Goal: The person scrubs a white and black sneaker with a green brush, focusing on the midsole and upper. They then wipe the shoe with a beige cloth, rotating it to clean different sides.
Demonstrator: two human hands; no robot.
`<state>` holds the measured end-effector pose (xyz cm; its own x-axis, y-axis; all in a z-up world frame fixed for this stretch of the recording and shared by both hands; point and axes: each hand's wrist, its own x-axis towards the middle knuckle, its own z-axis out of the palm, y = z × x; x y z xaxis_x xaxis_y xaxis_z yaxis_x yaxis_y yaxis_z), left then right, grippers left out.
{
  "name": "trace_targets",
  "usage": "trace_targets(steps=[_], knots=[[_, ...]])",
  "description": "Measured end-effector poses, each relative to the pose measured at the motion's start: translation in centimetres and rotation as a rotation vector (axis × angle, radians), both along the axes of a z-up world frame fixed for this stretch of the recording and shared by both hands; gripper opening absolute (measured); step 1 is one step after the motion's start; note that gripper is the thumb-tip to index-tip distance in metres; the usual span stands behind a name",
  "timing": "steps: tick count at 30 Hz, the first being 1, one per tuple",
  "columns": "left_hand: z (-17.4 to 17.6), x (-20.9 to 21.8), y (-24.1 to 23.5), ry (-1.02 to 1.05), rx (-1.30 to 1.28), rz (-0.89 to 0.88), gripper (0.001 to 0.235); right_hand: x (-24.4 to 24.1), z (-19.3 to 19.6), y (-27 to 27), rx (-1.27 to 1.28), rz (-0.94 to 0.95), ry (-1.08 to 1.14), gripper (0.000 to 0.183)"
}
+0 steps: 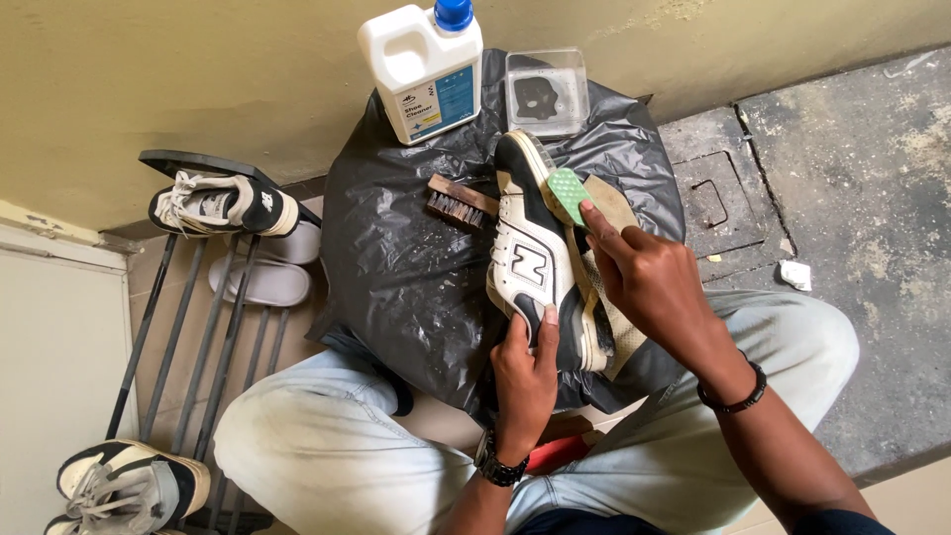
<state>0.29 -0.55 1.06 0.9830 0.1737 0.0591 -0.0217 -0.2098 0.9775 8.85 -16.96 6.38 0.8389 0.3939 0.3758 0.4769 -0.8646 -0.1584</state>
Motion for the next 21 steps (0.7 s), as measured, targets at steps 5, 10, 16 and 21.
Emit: trace_targets(steps=[5,10,16,21], knots=[[0.3,0.0,0.1,-0.007,-0.028,-0.005,0.032,-1.3,-0.7,-0.7,0.019,0.011,0.033,0.046],[0.5,0.2,0.1,-0.019,-0.024,0.004,0.029,-2.7,-1.5,-1.5,0.012,0.017,0.055,0.048],[0.1,0.0,0.0,-0.002,-0.015,0.003,0.033,-4.6,-0.7,-2.1,-0.035,-0.016,0.168,0.051],[0.3,0.1,0.1,0.054,-0.11,0.053,0.035,-6.1,3.3,-0.6,0.016,-0.065,0.207,0.033]])
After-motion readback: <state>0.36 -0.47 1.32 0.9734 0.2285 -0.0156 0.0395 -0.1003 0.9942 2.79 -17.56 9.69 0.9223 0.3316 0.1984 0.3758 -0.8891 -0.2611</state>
